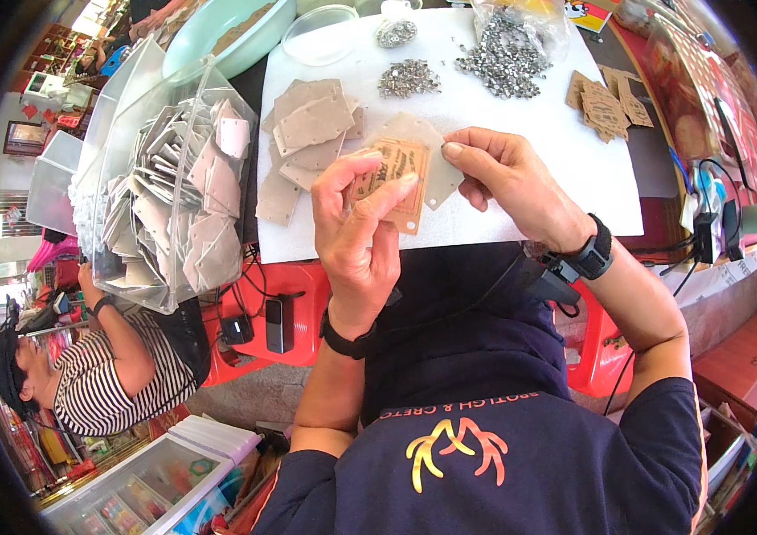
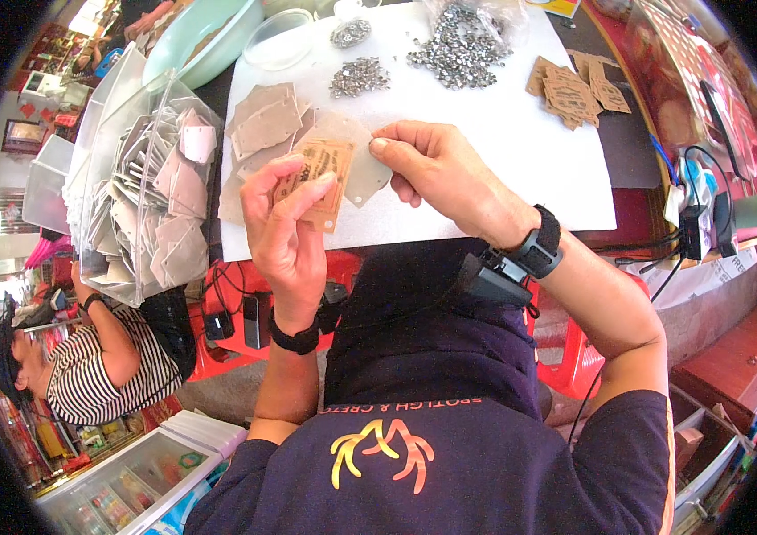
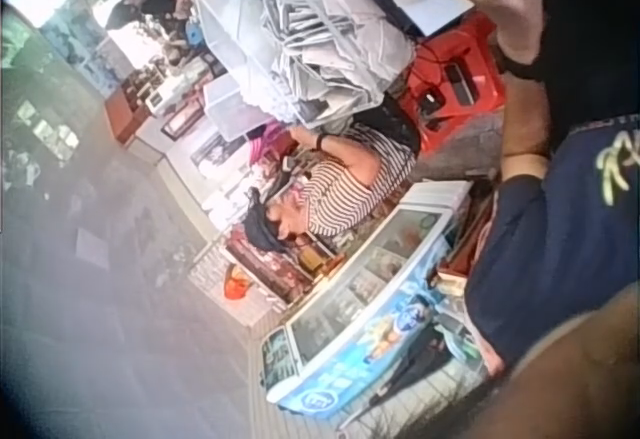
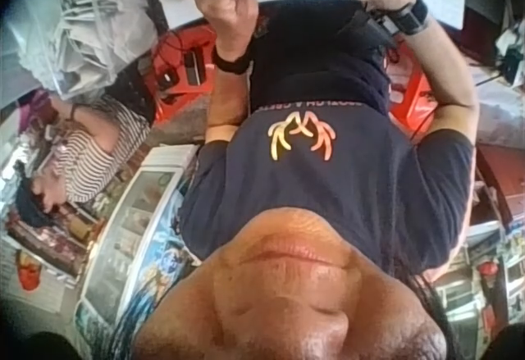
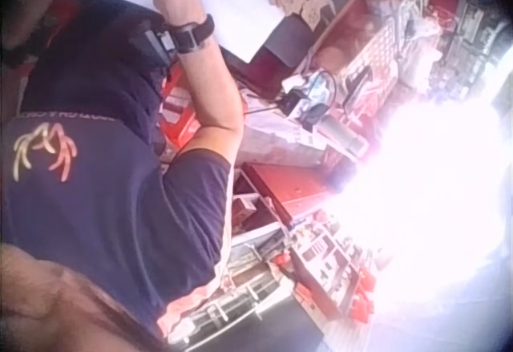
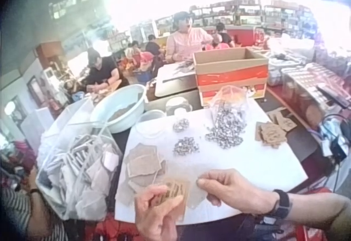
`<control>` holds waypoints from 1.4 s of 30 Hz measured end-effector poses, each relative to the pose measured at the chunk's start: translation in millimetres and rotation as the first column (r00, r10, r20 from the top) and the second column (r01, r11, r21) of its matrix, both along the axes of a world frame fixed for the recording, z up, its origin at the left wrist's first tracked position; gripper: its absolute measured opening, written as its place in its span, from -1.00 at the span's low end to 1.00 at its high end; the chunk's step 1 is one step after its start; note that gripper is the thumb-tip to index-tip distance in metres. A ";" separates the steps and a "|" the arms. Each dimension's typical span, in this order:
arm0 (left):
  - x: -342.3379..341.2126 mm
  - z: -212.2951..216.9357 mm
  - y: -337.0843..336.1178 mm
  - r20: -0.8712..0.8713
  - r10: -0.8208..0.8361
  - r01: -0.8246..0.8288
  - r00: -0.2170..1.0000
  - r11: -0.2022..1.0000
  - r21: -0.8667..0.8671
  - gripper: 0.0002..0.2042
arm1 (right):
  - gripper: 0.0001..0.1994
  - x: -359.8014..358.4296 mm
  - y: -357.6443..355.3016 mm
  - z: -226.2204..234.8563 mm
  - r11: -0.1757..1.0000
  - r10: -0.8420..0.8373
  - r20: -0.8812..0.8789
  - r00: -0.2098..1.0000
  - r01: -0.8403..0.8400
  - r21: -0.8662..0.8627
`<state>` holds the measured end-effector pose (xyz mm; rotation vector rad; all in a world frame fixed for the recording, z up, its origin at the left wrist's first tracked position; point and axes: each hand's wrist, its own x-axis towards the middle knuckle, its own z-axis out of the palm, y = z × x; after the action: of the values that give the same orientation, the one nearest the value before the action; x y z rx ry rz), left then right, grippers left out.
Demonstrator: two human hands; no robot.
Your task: Attaching small metal rivets to synthetic shoe patches at an assembly station.
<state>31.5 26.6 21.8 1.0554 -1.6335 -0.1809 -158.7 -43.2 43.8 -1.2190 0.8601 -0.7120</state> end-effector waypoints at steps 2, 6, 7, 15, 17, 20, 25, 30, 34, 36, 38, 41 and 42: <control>1.8 1.0 0.3 -0.022 -0.035 0.036 0.999 0.999 0.018 -0.68 | -0.69 -3.8 -3.5 -0.2 1.000 0.024 0.005 1.000 -0.023 -0.017; 5.5 1.8 -4.7 -0.002 -0.095 0.095 0.996 0.995 -0.041 -0.87 | -0.68 -10.2 -7.9 6.3 0.990 0.072 -0.055 0.996 -0.077 -0.114; 5.2 1.9 -4.7 -0.002 -0.096 0.096 0.995 0.994 -0.041 -0.87 | -0.67 -11.1 -8.4 6.9 0.983 0.079 -0.103 0.992 -0.095 -0.158; 6.8 4.6 -6.8 -0.096 -0.247 0.249 0.964 0.969 0.000 -0.92 | -0.67 -16.6 -10.4 8.8 0.964 0.013 -0.220 0.975 -0.071 -0.258; 8.0 10.0 -6.0 -0.122 -0.257 0.261 0.959 0.965 0.019 -0.91 | -0.67 -17.0 -9.8 11.0 0.957 0.011 -0.255 0.967 -0.084 -0.277; 6.5 16.3 -3.3 -0.110 -0.178 0.184 0.978 0.982 0.042 -0.85 | -0.68 -16.4 -8.8 13.2 0.939 -0.046 -0.262 0.964 -0.048 -0.340; 4.8 20.7 -3.9 0.093 -0.032 0.033 0.995 0.999 -0.008 -0.71 | -0.68 -17.2 -13.3 5.7 0.962 -0.031 -0.244 0.969 -0.038 -0.271; -11.1 12.6 -7.0 0.163 0.160 -0.158 0.974 0.987 -0.024 -0.63 | -0.70 -1.5 -3.8 2.6 0.970 -0.066 -0.157 0.985 0.026 -0.244; -18.3 13.2 -10.6 0.166 0.203 -0.211 0.965 0.977 0.029 -0.55 | -0.76 9.4 1.8 -2.3 0.962 -0.179 -0.095 0.979 0.154 -0.227; -20.2 17.3 -9.5 -0.034 0.173 -0.156 0.984 0.946 0.285 -0.61 | -0.77 13.9 5.2 -6.4 0.955 -0.185 -0.081 0.979 0.160 -0.248; -20.1 19.5 -12.6 -0.236 0.121 -0.022 0.964 0.922 0.385 -0.67 | -0.79 15.6 9.0 -7.5 0.949 -0.193 -0.068 0.979 0.168 -0.268; -17.3 24.5 -20.2 -0.541 0.097 0.218 0.835 0.845 0.488 -0.80 | -0.83 15.3 12.4 -8.7 0.875 -0.202 -0.129 0.971 0.120 -0.469; -14.8 26.0 -23.1 -0.639 0.115 0.308 0.760 0.803 0.510 -0.86 | -0.85 14.0 12.5 -10.4 0.762 -0.227 -0.155 0.962 0.076 -0.643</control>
<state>16.7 3.5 47.8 1.1769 -0.9849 -1.0841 -144.7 -30.7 33.4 -1.8816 0.9458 -1.0662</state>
